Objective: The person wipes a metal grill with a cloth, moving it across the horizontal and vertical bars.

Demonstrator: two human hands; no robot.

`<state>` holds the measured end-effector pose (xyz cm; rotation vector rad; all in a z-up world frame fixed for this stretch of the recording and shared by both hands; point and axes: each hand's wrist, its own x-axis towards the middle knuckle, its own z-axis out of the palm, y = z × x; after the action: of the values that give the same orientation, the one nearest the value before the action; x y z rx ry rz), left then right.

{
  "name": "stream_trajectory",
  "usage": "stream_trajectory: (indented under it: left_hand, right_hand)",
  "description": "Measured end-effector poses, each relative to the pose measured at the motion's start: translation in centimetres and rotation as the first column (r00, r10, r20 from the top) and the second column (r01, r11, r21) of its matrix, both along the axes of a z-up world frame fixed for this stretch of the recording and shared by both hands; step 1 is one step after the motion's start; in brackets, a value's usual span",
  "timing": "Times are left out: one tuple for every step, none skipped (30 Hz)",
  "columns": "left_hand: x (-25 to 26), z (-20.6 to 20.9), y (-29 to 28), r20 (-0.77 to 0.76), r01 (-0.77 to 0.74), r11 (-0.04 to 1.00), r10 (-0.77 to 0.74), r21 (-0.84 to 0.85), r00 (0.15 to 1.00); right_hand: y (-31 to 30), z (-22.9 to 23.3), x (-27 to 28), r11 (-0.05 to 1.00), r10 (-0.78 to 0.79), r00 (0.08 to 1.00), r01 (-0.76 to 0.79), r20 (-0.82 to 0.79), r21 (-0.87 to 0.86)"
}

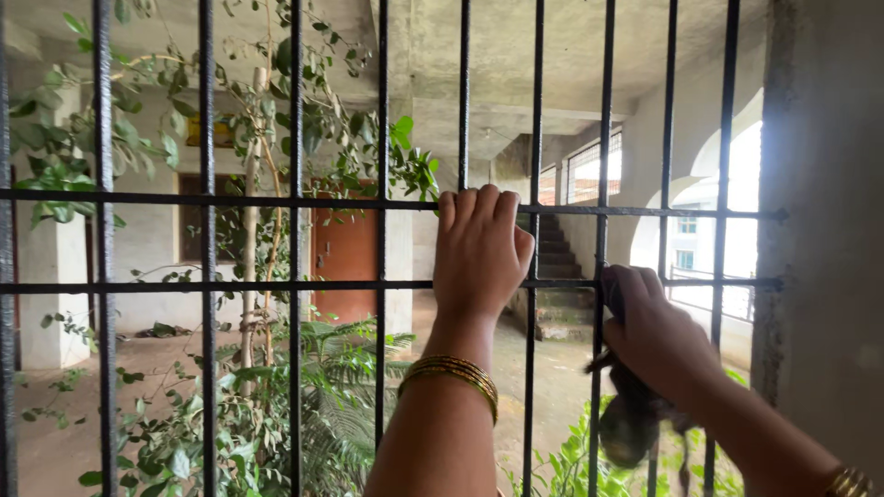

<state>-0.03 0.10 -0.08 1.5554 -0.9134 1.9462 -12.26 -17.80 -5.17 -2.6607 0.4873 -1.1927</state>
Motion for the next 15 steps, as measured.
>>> stream_trajectory:
  left_hand:
    - [0.0, 0.0, 0.0, -0.009, -0.004, 1.000, 0.004, 0.006, 1.000]
    - [0.0, 0.0, 0.0, -0.018, -0.009, 1.000, 0.009, 0.011, 1.000]
    - [0.0, 0.0, 0.0, -0.029, -0.013, 1.000, 0.014, 0.015, 0.999]
    - [-0.1, -0.1, 0.0, -0.030, -0.014, 1.000, 0.014, 0.013, 0.999]
    - [-0.1, 0.0, 0.0, -0.026, -0.015, 1.000, 0.016, 0.013, 1.000]
    - [-0.1, 0.1, 0.0, -0.023, -0.017, 1.000, 0.017, 0.013, 1.000]
    - [-0.2, 0.1, 0.0, -0.014, -0.025, 1.000, 0.026, 0.007, 1.000]
    - [-0.3, 0.1, 0.0, -0.005, -0.034, 0.999, 0.034, 0.002, 0.999]
    - [-0.4, 0.0, 0.1, 0.002, -0.042, 0.999, 0.042, -0.003, 0.999]
    - [-0.5, -0.1, 0.1, -0.071, -0.076, 0.996, 0.079, 0.045, 0.994]
    - [-0.4, -0.1, 0.1, -0.140, -0.107, 0.990, 0.119, 0.096, 0.983]
    - [-0.4, -0.2, 0.0, -0.206, -0.134, 0.980, 0.163, 0.150, 0.965]
    - [-0.4, -0.5, -0.3, -0.158, -0.184, 0.979, 0.195, 0.086, 0.968]
    - [-0.5, -1.0, -0.8, -0.111, -0.230, 0.973, 0.230, 0.019, 0.967]
    - [-0.5, -1.6, -1.0, -0.066, -0.273, 0.961, 0.270, -0.047, 0.961]
  right_hand:
    - [-0.1, 0.3, -0.6, 0.997, 0.002, 0.999, 0.002, -0.052, 0.075]
    - [-0.2, 0.4, -1.0, 0.997, -0.008, 0.999, 0.011, -0.041, 0.072]
    - [-0.6, 0.6, -1.5, 0.998, -0.018, 0.999, 0.020, -0.033, 0.065]
    - [-0.9, 0.6, -1.7, 0.998, -0.028, 0.999, 0.029, -0.024, 0.059]
    - [-1.0, 0.2, -1.3, 0.998, 0.019, 1.000, -0.020, 0.019, 0.056]
    - [-0.9, -0.4, -0.6, 0.996, 0.066, 0.996, -0.069, 0.062, 0.050]
    - [-1.2, -0.7, 0.0, 0.992, 0.111, 0.988, -0.116, 0.108, 0.042]
    - [-1.7, -0.7, 0.3, 0.987, 0.160, 0.983, -0.162, 0.086, 0.012]
    - [-2.5, -0.6, 0.2, 0.978, 0.208, 0.976, -0.207, 0.062, -0.016]
    - [-3.2, -0.5, -0.1, 0.967, 0.254, 0.966, -0.253, 0.036, -0.042]
    - [-4.0, -0.4, -0.6, 0.965, 0.247, 0.951, -0.258, 0.185, 0.037]
    - [-4.8, -0.1, -1.5, 0.955, 0.222, 0.918, -0.272, 0.328, 0.115]
    - [-5.8, 0.3, -2.5, 0.937, 0.181, 0.869, -0.295, 0.460, 0.188]
    - [-6.6, 0.9, -3.4, 0.947, 0.129, 0.840, -0.262, 0.527, 0.186]
    - [-7.1, 1.0, -3.8, 0.974, 0.073, 0.839, -0.178, 0.540, 0.144]
